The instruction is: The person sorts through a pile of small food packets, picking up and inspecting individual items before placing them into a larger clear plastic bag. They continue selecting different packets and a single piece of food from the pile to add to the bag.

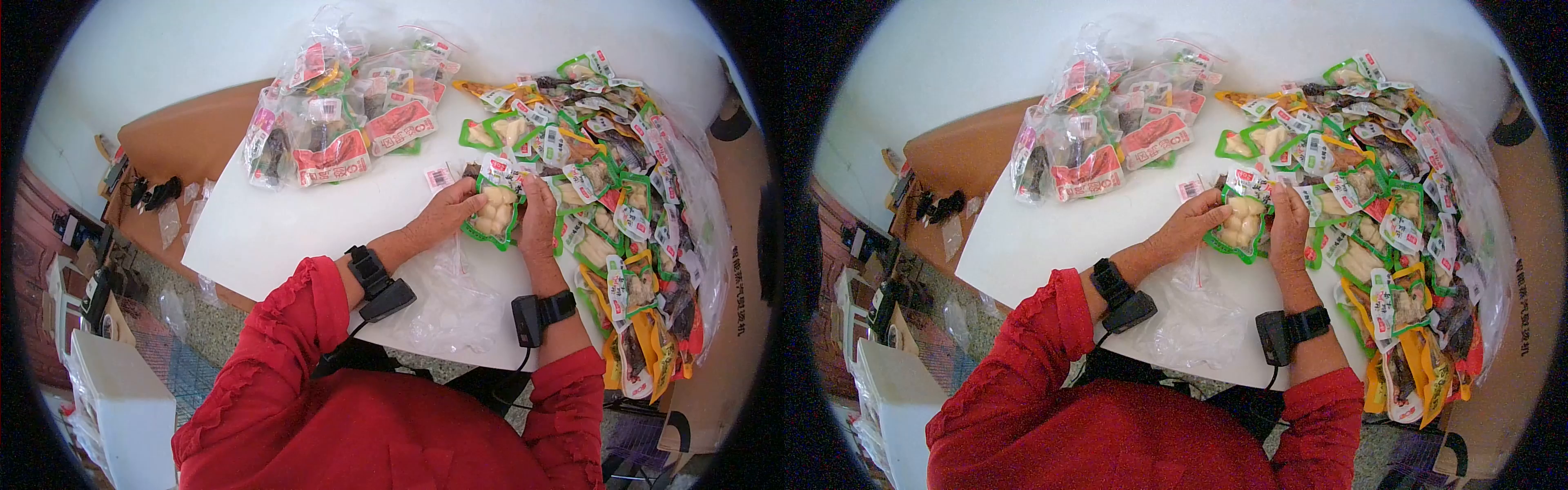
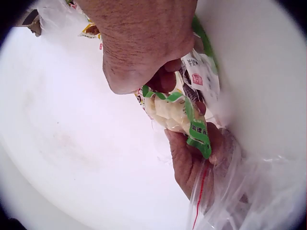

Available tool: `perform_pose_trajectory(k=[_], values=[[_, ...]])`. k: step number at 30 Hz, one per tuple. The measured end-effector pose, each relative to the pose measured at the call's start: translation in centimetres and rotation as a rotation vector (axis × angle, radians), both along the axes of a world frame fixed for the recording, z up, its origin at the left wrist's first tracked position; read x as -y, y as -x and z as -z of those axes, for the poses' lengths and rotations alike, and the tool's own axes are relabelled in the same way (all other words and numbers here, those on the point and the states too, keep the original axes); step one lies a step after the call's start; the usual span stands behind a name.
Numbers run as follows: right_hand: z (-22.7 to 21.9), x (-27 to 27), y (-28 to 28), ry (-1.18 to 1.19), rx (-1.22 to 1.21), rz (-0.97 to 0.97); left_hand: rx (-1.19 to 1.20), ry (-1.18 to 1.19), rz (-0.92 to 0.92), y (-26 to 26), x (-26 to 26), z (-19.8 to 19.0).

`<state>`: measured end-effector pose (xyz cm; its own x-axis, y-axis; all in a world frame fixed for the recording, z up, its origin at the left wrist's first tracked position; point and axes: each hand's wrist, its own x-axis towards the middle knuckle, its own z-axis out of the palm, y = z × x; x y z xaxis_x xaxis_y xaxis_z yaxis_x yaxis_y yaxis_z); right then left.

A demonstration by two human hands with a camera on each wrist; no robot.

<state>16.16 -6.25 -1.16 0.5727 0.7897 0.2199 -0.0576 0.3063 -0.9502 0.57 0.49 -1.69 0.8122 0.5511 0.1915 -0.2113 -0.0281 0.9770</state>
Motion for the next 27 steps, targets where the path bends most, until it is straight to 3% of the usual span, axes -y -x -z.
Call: perform_pose_trajectory(k=[27], values=[[-1.0,0.3,1.1,-0.027,0.029,0.055,0.004,-0.021,0.021,0.2,0.2,-0.5]])
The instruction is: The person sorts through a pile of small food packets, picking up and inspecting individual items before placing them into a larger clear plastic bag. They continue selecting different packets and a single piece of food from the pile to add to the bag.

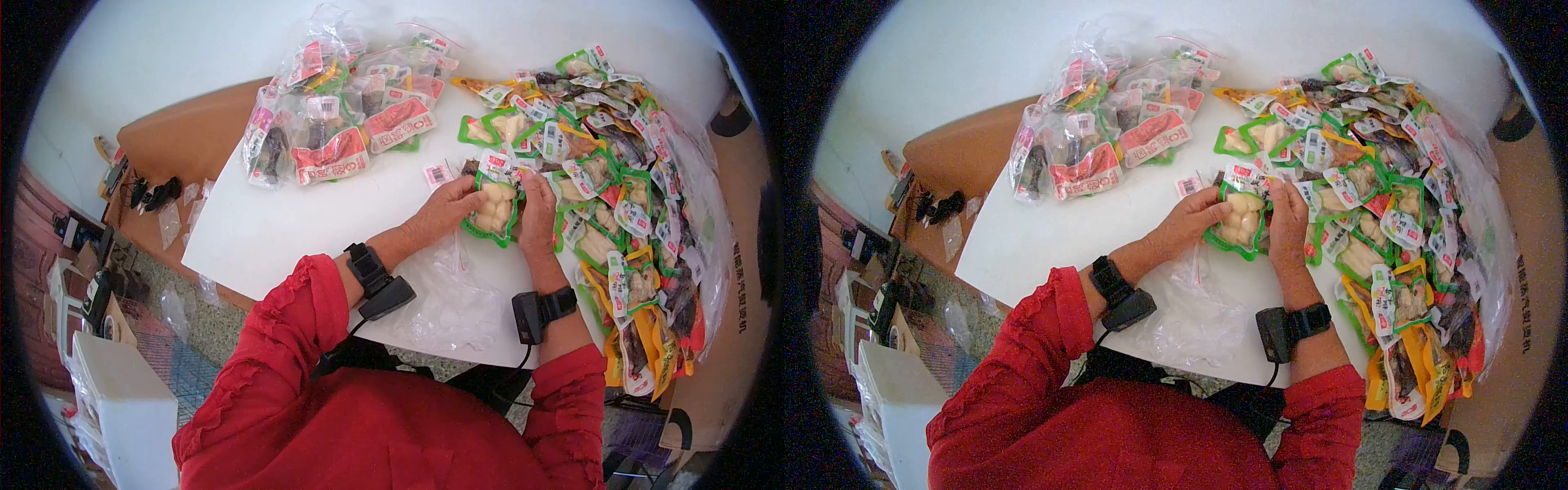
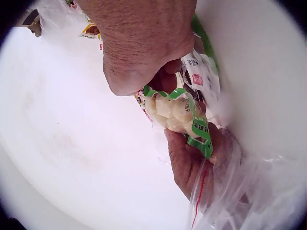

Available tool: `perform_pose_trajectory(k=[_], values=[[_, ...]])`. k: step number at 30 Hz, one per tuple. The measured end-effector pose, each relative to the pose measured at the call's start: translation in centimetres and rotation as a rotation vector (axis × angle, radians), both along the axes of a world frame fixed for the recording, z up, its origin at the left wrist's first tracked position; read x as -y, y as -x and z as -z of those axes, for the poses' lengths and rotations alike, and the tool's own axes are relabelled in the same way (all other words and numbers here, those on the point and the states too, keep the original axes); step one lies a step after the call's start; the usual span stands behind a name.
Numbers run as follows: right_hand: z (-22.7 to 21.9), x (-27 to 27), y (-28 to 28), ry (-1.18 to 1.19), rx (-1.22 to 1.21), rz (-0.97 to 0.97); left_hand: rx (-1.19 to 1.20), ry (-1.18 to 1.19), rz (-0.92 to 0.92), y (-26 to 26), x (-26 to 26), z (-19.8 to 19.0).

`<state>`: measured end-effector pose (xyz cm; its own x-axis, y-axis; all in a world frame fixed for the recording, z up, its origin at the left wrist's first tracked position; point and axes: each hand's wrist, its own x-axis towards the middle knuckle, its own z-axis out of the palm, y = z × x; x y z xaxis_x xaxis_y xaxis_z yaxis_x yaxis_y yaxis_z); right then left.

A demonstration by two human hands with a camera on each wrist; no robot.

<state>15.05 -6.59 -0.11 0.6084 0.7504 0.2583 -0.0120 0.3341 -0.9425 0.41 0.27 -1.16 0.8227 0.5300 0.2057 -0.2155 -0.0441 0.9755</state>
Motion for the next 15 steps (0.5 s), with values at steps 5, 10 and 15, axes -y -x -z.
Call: perform_pose_trajectory(k=[5,10,15], values=[[0.14,-0.1,-0.12,-0.004,-0.039,-0.042,0.025,0.048,0.032,0.09,0.08,-0.21],[0.51,-0.25,-0.34,-0.002,-0.026,-0.028,0.018,0.047,0.036,0.05,0.0,-0.16],[0.31,-0.12,-0.38,0.01,0.004,-0.004,0.007,0.054,0.03,-0.03,-0.13,0.09]])
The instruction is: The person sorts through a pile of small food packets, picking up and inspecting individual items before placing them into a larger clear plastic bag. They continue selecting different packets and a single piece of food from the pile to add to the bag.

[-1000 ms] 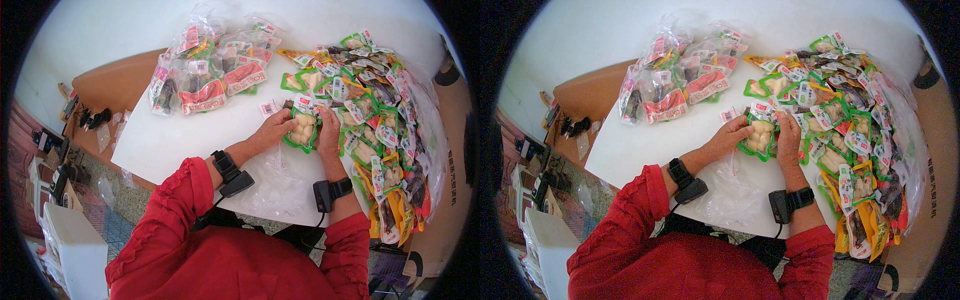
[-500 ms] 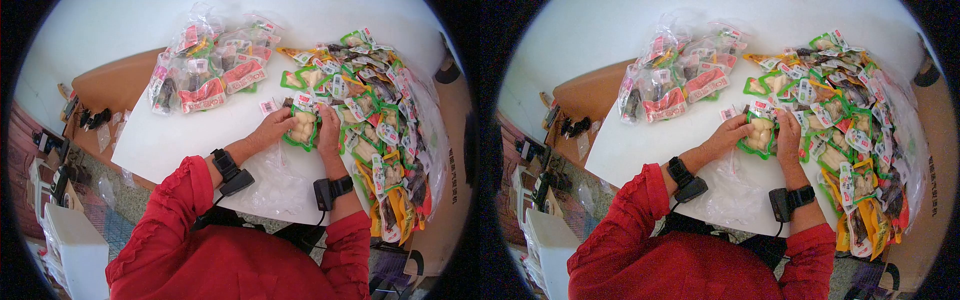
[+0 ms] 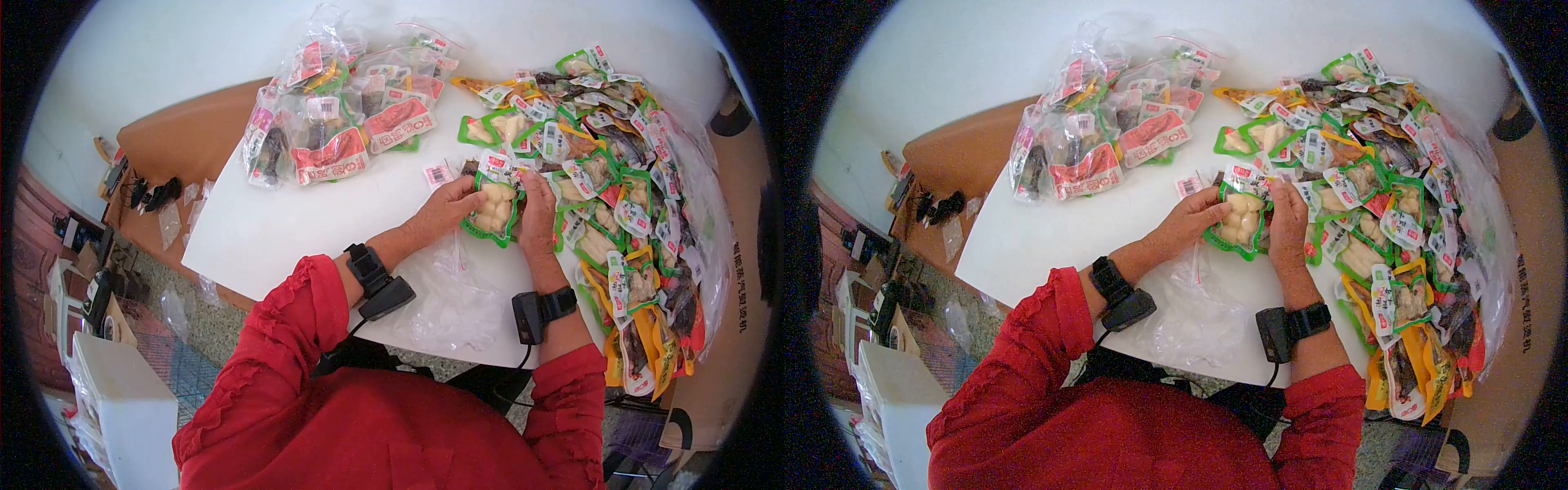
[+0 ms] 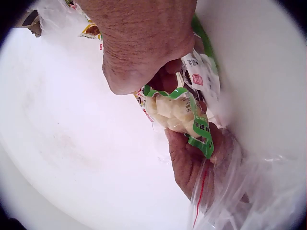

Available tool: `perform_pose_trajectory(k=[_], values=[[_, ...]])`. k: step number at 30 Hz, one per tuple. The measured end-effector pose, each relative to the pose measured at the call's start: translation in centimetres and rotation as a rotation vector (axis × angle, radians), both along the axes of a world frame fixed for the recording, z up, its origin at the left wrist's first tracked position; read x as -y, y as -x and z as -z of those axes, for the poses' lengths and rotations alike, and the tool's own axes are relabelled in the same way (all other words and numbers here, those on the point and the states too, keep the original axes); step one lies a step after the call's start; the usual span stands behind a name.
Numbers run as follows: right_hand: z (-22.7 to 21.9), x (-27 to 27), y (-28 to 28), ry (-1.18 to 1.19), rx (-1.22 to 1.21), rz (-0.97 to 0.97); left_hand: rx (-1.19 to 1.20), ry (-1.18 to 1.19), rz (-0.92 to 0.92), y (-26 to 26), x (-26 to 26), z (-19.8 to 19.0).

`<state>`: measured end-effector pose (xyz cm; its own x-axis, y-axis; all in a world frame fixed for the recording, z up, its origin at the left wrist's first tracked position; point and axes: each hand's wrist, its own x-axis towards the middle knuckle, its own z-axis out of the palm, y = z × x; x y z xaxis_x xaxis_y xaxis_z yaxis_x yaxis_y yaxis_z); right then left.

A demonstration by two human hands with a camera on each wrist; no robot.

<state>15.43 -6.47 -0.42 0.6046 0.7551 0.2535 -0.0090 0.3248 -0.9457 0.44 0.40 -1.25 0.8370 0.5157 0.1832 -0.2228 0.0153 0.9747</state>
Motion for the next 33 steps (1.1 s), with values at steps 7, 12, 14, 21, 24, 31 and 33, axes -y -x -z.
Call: perform_pose_trajectory(k=[7,12,14,21,24,31,33], values=[[0.4,-0.1,-0.5,-0.005,-0.035,-0.067,0.003,-0.013,0.012,0.0,-0.2,0.3],[0.2,0.0,-0.2,-0.037,-0.058,-0.062,0.071,0.049,0.06,0.0,0.3,-0.3],[0.2,0.0,-0.2,-0.029,-0.057,-0.068,0.096,0.121,0.092,-0.2,0.3,0.0],[0.2,-0.1,0.0,-0.045,-0.047,-0.072,0.11,0.137,0.085,-0.2,0.5,-0.3],[0.7,-0.4,-0.3,-0.034,-0.031,-0.069,0.11,0.124,0.072,-0.2,0.4,-0.2],[0.7,-0.7,-0.3,-0.065,-0.058,-0.035,-0.216,0.035,-0.083,0.6,0.4,-1.4],[0.8,-0.7,-0.8,-0.083,-0.027,-0.004,-0.234,0.047,-0.124,0.6,0.3,-1.7]])
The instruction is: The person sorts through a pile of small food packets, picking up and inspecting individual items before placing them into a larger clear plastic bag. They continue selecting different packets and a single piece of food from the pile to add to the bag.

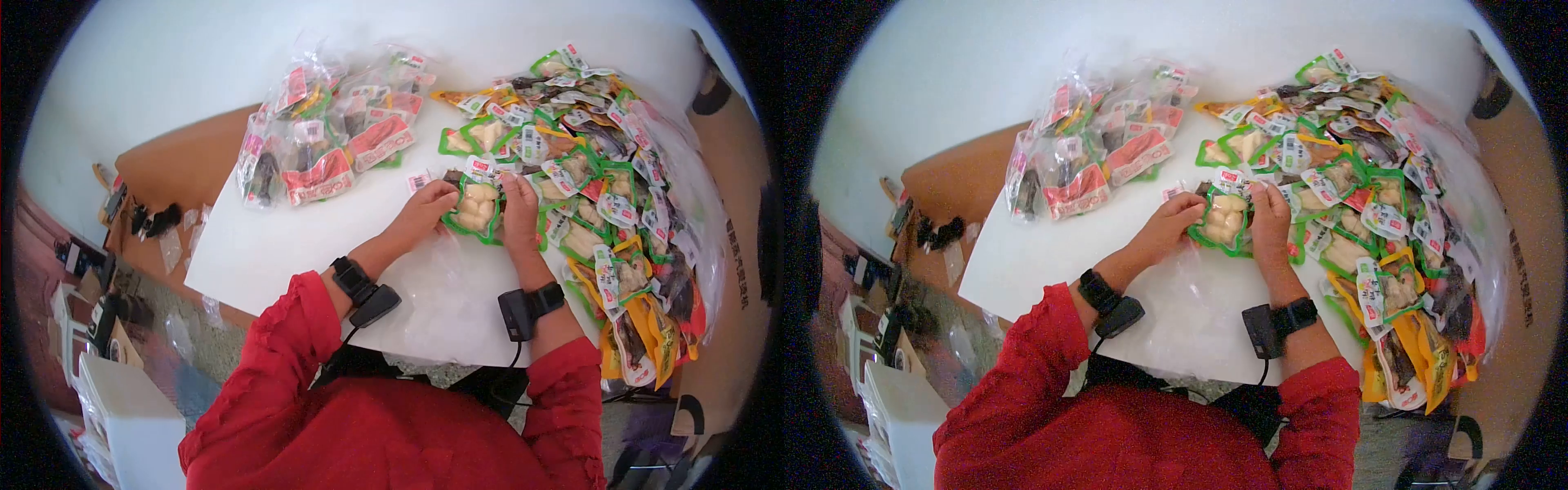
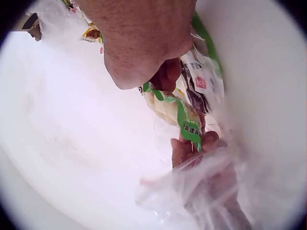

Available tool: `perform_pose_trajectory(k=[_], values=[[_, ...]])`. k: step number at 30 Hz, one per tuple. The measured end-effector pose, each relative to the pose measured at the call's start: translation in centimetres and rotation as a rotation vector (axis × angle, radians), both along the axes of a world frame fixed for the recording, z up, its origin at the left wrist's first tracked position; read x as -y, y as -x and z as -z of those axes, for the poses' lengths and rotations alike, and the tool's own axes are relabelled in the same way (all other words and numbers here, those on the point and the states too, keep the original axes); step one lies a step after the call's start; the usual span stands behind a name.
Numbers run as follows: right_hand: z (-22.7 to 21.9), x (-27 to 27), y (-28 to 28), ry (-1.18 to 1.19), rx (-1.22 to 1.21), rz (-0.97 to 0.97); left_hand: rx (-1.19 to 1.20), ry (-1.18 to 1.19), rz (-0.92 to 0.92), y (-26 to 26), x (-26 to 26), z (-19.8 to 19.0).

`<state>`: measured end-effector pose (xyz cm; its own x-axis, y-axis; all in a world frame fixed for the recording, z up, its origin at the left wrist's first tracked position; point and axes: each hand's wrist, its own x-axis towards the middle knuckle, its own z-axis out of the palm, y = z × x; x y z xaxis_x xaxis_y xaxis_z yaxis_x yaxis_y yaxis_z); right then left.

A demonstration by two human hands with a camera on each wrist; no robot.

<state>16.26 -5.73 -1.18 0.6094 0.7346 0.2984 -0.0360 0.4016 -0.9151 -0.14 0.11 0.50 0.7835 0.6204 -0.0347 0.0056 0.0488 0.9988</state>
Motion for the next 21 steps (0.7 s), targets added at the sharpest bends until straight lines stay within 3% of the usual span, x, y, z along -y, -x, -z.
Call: perform_pose_trajectory(k=[2,6,8,10,12,13,15,19,21], values=[[-0.3,0.1,0.1,0.003,0.016,0.067,0.05,0.045,-0.068,0.5,-0.1,-0.8],[0.5,-0.3,-0.6,0.066,0.024,0.061,0.077,-0.058,-0.01,1.8,-0.8,-1.8],[0.9,-0.5,-0.8,0.037,-0.044,0.05,-0.005,-0.167,0.114,2.7,-1.0,-2.6],[1.4,-0.7,-1.3,0.118,0.032,0.011,-0.1,-0.265,0.126,3.3,-0.7,-2.8],[1.4,-0.7,-1.4,0.097,0.02,0.026,-0.08,-0.554,0.174,3.8,-0.1,-2.9],[1.2,-0.6,-1.3,0.087,0.015,0.037,-0.093,-0.559,0.175,4.0,0.3,-3.2],[0.6,-0.3,-1.0,0.066,-0.055,0.013,-0.19,-0.892,0.117,4.1,1.2,-3.6],[-0.4,-0.2,-0.5,-0.013,-0.162,0.005,-0.341,-1.082,0.064,3.3,1.0,-3.6],[-0.7,0.2,-0.6,-0.018,-0.166,0.011,-0.245,-1.101,0.055,2.5,0.8,-3.5]])
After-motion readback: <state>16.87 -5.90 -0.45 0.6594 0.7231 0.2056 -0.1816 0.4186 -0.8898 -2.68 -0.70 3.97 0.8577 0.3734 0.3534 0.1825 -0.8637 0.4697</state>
